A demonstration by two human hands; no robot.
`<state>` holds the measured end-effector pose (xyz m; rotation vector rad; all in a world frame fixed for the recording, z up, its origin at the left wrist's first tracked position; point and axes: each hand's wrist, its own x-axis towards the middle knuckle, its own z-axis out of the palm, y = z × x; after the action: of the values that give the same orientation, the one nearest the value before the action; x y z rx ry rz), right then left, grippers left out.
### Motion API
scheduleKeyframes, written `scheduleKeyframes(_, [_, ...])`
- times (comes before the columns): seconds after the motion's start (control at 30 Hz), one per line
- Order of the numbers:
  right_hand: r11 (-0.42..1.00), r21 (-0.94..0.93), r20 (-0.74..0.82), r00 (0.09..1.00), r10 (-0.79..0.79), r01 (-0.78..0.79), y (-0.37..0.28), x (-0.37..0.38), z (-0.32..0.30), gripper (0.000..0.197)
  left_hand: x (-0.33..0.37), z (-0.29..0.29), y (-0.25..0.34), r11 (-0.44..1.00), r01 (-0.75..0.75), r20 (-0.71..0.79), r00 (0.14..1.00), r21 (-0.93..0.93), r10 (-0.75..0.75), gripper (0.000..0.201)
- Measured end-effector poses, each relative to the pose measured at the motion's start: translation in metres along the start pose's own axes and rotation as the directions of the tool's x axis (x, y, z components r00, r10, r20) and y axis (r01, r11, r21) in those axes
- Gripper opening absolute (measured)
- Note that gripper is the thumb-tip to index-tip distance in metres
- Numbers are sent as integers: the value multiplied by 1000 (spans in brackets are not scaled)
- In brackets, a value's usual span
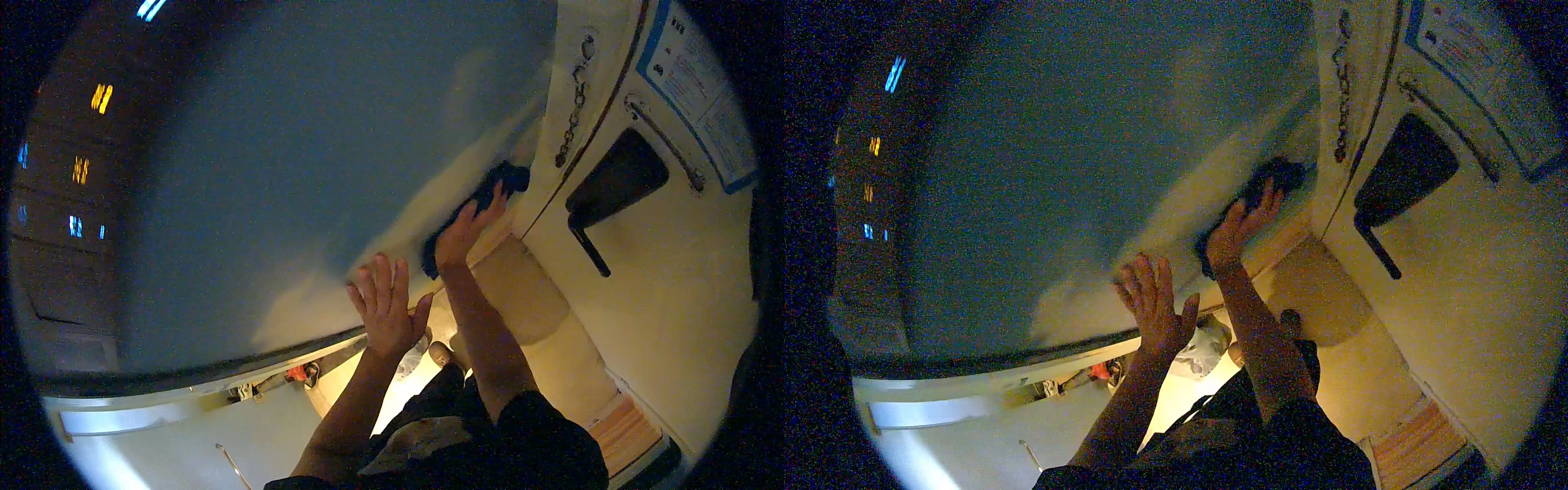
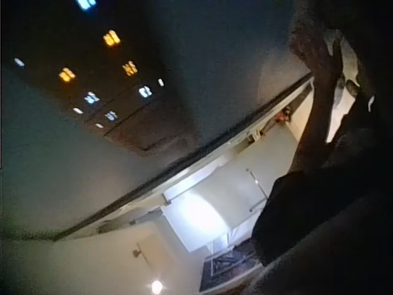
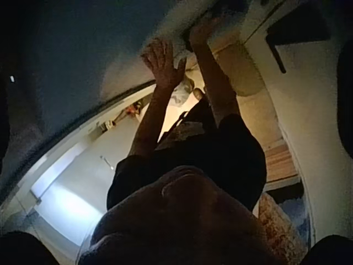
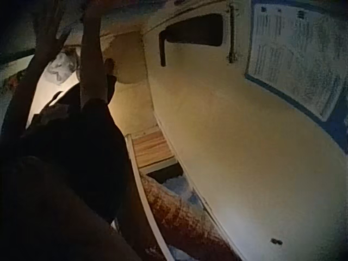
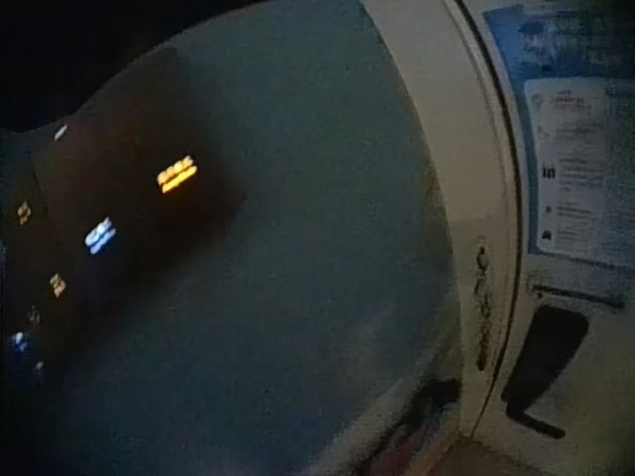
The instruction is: The person wipes a bathroom wall, then a large mirror, and finally the front of a washing machine using a blue cloth. The person moves around the room to reach different surfaces and continues wiping until the end of the clip.
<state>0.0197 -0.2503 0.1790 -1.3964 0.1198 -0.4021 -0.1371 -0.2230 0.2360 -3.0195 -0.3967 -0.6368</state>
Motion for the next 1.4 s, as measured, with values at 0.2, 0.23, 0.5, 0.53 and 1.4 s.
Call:
scheduleKeyframes(0.2, [972,-223,148,983,105,-70,-1,-94,-1,63,-22,-3,-22,1000,-10,59,998,13,10,69])
scheduleKeyframes(0.23, [969,-248,208,976,67,-14,-2,-110,-6,62,-24,-3,-25,999,-17,34,999,34,16,69])
scheduleKeyframes(0.5, [726,-61,157,725,-671,685,-2,-76,14,52,-32,-7,-35,997,12,-131,991,82,-1,61])
scheduleKeyframes(0.53, [782,-67,132,782,-608,619,-9,-66,14,51,-35,-7,-37,995,9,-111,994,101,2,62])
scheduleKeyframes(1.4, [697,-27,211,686,-696,716,-73,-95,25,50,-73,-48,-81,991,68,-114,992,112,-56,73])
